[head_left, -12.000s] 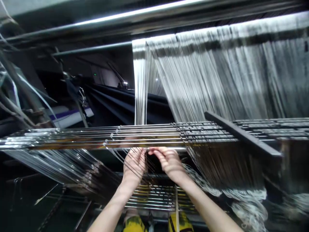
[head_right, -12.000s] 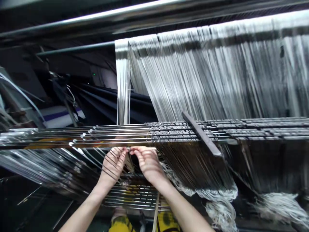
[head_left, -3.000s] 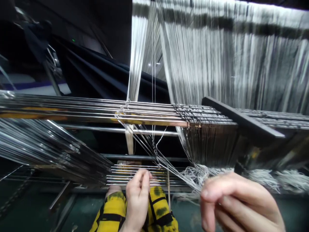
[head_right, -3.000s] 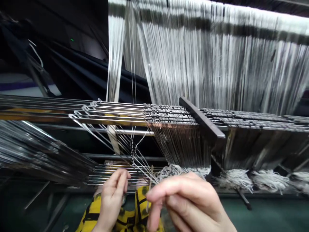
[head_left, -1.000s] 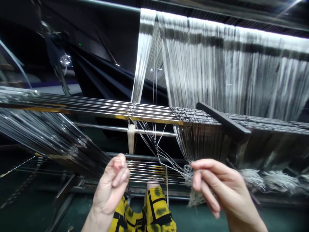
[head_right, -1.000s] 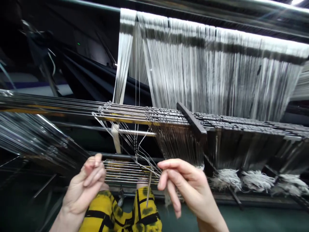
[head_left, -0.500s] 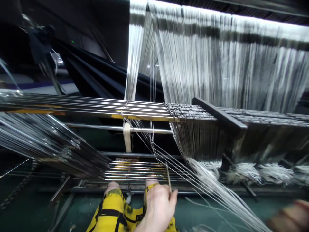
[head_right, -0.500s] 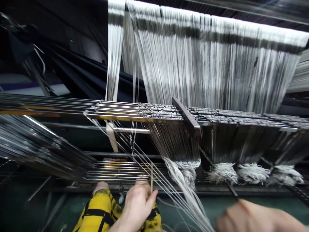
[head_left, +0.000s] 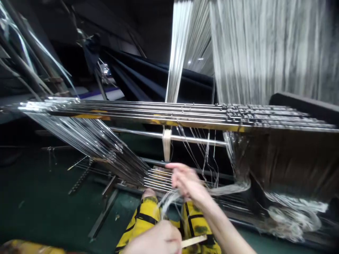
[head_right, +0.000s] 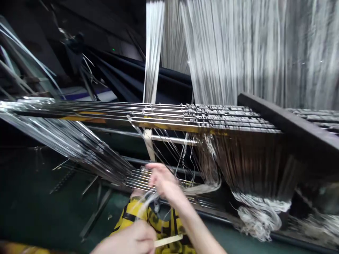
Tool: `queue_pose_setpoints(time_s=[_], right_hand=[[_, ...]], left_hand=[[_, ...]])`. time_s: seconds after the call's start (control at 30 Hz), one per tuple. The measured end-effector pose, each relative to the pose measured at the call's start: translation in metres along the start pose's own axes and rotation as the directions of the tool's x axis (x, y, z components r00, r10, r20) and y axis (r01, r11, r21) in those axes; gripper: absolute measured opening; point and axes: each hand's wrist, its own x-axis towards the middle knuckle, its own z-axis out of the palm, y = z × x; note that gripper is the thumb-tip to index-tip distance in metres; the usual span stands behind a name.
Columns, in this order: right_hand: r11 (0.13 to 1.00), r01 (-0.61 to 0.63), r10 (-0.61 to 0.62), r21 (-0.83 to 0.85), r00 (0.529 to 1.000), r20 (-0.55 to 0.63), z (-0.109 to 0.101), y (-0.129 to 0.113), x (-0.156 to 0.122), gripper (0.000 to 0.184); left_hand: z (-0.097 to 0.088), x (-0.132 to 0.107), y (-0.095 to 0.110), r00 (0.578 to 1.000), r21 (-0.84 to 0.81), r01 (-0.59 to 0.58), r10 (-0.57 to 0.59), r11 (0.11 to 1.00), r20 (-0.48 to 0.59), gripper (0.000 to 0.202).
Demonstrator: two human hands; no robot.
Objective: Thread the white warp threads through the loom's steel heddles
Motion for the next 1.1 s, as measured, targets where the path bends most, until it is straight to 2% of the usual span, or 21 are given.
queue_pose_setpoints(time_s=[0.03, 0.07, 0.1, 0.17, 0.2, 0.27, 0.3, 0.37, 0.43, 0.5, 0.57, 0.63, 0.7, 0.77, 0.83, 0.87, 0.9, 0.97, 1.0, 1.03, 1.1], right_hand=[[0.998, 0.029, -0.015, 0.06, 0.976, -0.218, -0.013, 0.003, 0.005, 0.032], [0.992, 0.08, -0.036, 0.095, 0.915, -0.402, -0.027, 0.005, 0.008, 0.033], [0.986, 0.141, -0.072, 0.086, 0.835, -0.545, -0.04, 0.006, 0.008, 0.034], [0.982, 0.179, -0.109, 0.063, 0.803, -0.586, -0.061, 0.004, 0.001, 0.035], [0.985, 0.169, -0.117, 0.038, 0.811, -0.573, -0.069, 0.002, -0.004, 0.035], [0.993, 0.11, -0.12, -0.051, 0.826, -0.55, -0.084, -0.002, -0.017, 0.037], [0.99, 0.08, -0.129, -0.112, 0.824, -0.552, -0.09, -0.003, -0.023, 0.039], [0.974, 0.03, -0.153, -0.224, 0.819, -0.553, -0.1, -0.003, -0.033, 0.041], [0.965, 0.008, -0.151, -0.263, 0.836, -0.528, -0.101, 0.001, -0.035, 0.042], [0.971, 0.014, -0.134, -0.237, 0.857, -0.498, -0.092, 0.006, -0.031, 0.04], [0.976, 0.027, -0.128, -0.216, 0.873, -0.47, -0.075, 0.007, -0.024, 0.036], [0.965, 0.02, -0.126, -0.262, 0.91, -0.396, -0.058, 0.004, -0.017, 0.03], [0.91, 0.059, -0.176, -0.411, 0.952, -0.252, -0.048, -0.005, -0.013, 0.024], [0.83, 0.107, -0.249, -0.548, 0.949, -0.191, -0.044, -0.016, -0.01, 0.022], [0.763, 0.148, -0.361, -0.63, 0.905, -0.225, -0.039, -0.028, -0.004, 0.021], [0.733, 0.185, -0.425, -0.654, 0.876, -0.227, -0.034, -0.033, 0.0, 0.021], [0.698, 0.238, -0.483, -0.675, 0.853, -0.198, -0.029, -0.037, 0.004, 0.021], [0.621, 0.374, -0.551, -0.689, 0.833, -0.044, -0.018, -0.045, 0.013, 0.023], [0.596, 0.417, -0.563, -0.687, 0.826, 0.012, -0.013, -0.049, 0.017, 0.024], [0.582, 0.426, -0.572, -0.692, 0.82, 0.024, -0.01, -0.052, 0.021, 0.025], [0.592, 0.352, -0.602, -0.725, 0.791, -0.108, -0.007, -0.058, 0.03, 0.024]], left_hand=[[-0.011, -0.006, 0.002, 0.996, 0.058, 0.0, 0.005, 0.998, -0.086, 0.038], [-0.02, -0.011, 0.004, 0.972, 0.141, 0.01, 0.024, 0.99, -0.234, 0.039], [-0.029, -0.013, 0.005, 0.915, 0.255, 0.054, 0.054, 0.966, -0.4, 0.038], [-0.041, -0.013, 0.005, 0.74, 0.481, 0.28, 0.133, 0.831, -0.66, 0.033], [-0.045, -0.011, 0.003, 0.677, 0.529, 0.42, 0.134, 0.738, -0.724, 0.032], [-0.052, -0.008, -0.004, 0.59, 0.516, 0.616, 0.085, 0.595, -0.803, 0.032], [-0.055, -0.007, -0.007, 0.563, 0.486, 0.65, 0.059, 0.584, -0.824, 0.032], [-0.058, -0.005, -0.013, 0.565, 0.417, 0.587, 0.018, 0.694, -0.825, 0.034], [-0.055, 0.0, -0.013, 0.63, 0.327, 0.404, -0.001, 0.854, -0.776, 0.034], [-0.042, 0.011, -0.008, 0.709, 0.221, 0.236, -0.012, 0.946, -0.705, 0.033], [-0.024, 0.023, 0.0, 0.79, 0.162, 0.136, -0.008, 0.977, -0.613, 0.032], [-0.009, 0.029, 0.009, 0.879, 0.121, 0.103, -0.034, 0.987, -0.476, 0.035], [-0.006, 0.031, 0.016, 0.922, 0.142, 0.088, -0.027, 0.986, -0.386, 0.036], [-0.012, 0.034, 0.021, 0.892, 0.233, 0.047, 0.064, 0.971, -0.448, 0.031], [-0.018, 0.044, 0.024, 0.79, 0.333, -0.028, 0.225, 0.942, -0.571, 0.025], [-0.019, 0.052, 0.026, 0.757, 0.352, -0.082, 0.288, 0.932, -0.586, 0.029], [-0.019, 0.061, 0.028, 0.763, 0.369, -0.155, 0.349, 0.916, -0.544, 0.034], [-0.019, 0.078, 0.035, 0.817, 0.444, -0.27, 0.448, 0.854, -0.364, 0.034], [-0.022, 0.085, 0.039, 0.8, 0.47, -0.276, 0.472, 0.838, -0.371, 0.032], [-0.026, 0.09, 0.043, 0.767, 0.49, -0.273, 0.495, 0.828, -0.408, 0.03], [-0.04, 0.093, 0.053, 0.658, 0.508, -0.271, 0.542, 0.818, -0.522, 0.028]])
